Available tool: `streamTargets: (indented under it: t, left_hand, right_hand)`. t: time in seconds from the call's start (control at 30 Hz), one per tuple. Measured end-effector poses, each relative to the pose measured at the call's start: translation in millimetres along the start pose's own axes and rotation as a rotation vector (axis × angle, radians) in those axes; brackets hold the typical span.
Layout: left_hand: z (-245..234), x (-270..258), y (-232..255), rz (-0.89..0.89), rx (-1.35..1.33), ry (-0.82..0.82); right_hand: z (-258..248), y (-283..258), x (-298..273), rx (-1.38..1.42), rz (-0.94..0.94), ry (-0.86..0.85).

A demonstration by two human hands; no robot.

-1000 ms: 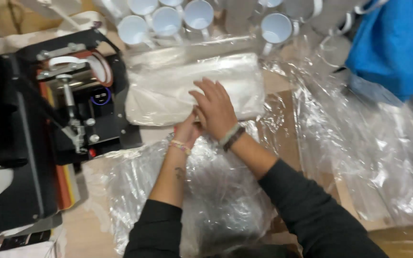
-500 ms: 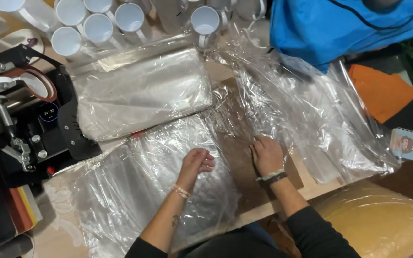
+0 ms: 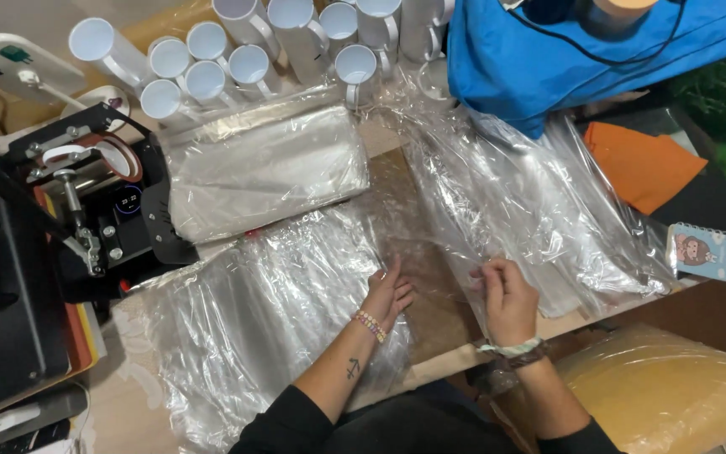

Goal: Preparing and organizing plastic bags by smoothing them out and stacking them on a table.

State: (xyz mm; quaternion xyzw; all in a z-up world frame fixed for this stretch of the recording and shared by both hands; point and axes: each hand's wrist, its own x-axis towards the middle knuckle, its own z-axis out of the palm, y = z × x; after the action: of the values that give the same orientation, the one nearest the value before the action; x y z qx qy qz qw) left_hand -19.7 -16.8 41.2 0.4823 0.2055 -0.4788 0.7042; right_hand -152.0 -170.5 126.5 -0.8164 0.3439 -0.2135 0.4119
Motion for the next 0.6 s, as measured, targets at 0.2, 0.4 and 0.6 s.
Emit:
streamTargets:
  t: [0.2, 0.4, 0.6]
  left_hand:
    - [-6.3, -20.8, 19.7, 0.271, -0.257, -0.254]
    - [-58.6, -98.7, 126.9, 0.496, -0.286, -0.345]
    - [-202.6, -160.4, 113.7, 0.652, -0.096, 0.192]
  right_hand:
    - [-56.8, -5.0, -9.5, 0.301, -0.080, 0.042]
    - [-22.2, 22.2, -23.9, 0.535, -0.048, -0.347]
    - [72.3, 9.0, -28.5, 0.418, 0.468, -0.447]
